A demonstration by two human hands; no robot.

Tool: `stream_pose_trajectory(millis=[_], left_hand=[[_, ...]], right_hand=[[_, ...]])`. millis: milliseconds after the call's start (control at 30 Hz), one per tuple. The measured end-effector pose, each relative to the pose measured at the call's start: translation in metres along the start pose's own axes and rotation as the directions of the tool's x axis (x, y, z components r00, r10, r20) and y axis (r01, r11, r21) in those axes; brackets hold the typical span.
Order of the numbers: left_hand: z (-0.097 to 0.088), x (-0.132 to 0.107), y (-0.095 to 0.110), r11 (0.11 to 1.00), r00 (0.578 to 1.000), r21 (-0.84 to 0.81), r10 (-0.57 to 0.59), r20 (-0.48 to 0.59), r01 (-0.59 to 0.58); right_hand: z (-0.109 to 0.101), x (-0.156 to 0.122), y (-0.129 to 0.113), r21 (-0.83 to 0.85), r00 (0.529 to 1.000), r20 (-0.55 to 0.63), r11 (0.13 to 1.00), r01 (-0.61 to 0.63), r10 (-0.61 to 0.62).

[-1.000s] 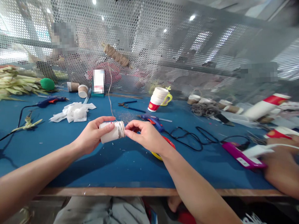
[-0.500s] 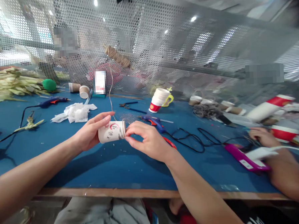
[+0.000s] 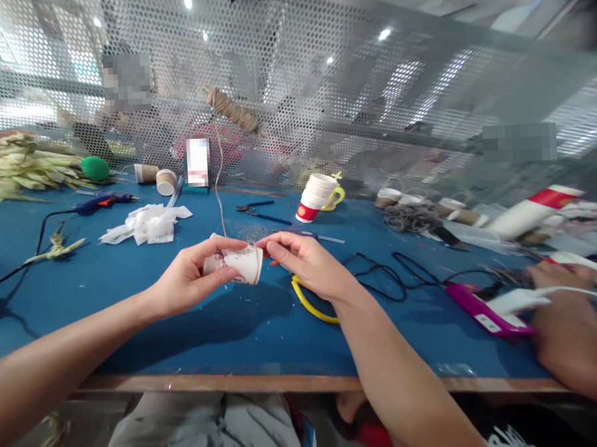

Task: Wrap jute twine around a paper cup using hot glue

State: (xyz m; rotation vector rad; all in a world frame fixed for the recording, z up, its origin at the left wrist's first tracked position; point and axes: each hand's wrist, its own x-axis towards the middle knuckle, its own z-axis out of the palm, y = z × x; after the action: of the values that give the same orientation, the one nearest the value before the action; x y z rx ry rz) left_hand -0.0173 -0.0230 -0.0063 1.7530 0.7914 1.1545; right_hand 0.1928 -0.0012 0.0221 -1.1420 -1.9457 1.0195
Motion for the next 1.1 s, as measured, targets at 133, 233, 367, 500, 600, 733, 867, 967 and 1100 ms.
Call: stream_pose_trajectory(millis=[133, 233, 367, 500, 600, 733, 867, 967, 1100], left_hand=[[0.0017, -0.0014, 0.0015, 0.999, 0.999, -0.019, 0.041, -0.005, -0.041], [0.0029, -0.0025, 0.0006, 0.998, 0.999, -0.055, 0.042, -0.015, -0.043], [0.0039, -0.0037, -0.0005, 0.997, 0.998, -0.044, 0.059, -0.010, -0.059], [0.0032, -0.0039, 0.0000, 0.998, 0.999, -0.042, 0.045, -0.001, -0.045], [0.0024, -0.0034, 0.0013, 0.993, 0.998, -0.107, -0.035, 0.042, 0.039], [0.0026, -0.0019, 0.0020, 0.975, 0.991, -0.187, -0.105, 0.080, 0.118], [0.0037, -0.0004, 0.0008, 0.971, 0.987, -0.191, -0.130, 0.096, 0.146], [0.0035, 0.0002, -0.0009, 0.979, 0.986, -0.145, -0.127, 0.109, 0.143], [0.0029, 0.0001, -0.0041, 0.987, 0.987, -0.118, -0.089, 0.131, 0.105]], right_hand=[[-0.0027, -0.0034, -0.0042, 0.046, 0.998, 0.037, 0.998, -0.051, 0.049], [-0.0022, -0.0034, -0.0038, 0.049, 0.994, 0.071, 0.995, -0.082, 0.078], [0.0009, -0.0003, 0.0006, 0.122, 0.986, 0.155, 0.989, -0.086, 0.066], [0.0018, 0.0012, 0.0030, 0.122, 0.992, 0.128, 0.992, -0.021, 0.005], [0.0020, 0.0006, 0.0034, 0.051, 0.992, 0.121, 0.998, 0.033, -0.039], [0.0014, -0.0001, 0.0045, -0.091, 0.991, 0.104, 0.991, 0.098, -0.088], [-0.0016, -0.0001, 0.0042, -0.061, 0.982, 0.151, 0.991, 0.123, -0.112], [-0.0025, -0.0003, 0.0018, -0.025, 0.980, 0.165, 0.993, 0.118, -0.113], [0.0004, -0.0023, -0.0019, 0.015, 0.981, 0.141, 0.991, 0.130, -0.131]])
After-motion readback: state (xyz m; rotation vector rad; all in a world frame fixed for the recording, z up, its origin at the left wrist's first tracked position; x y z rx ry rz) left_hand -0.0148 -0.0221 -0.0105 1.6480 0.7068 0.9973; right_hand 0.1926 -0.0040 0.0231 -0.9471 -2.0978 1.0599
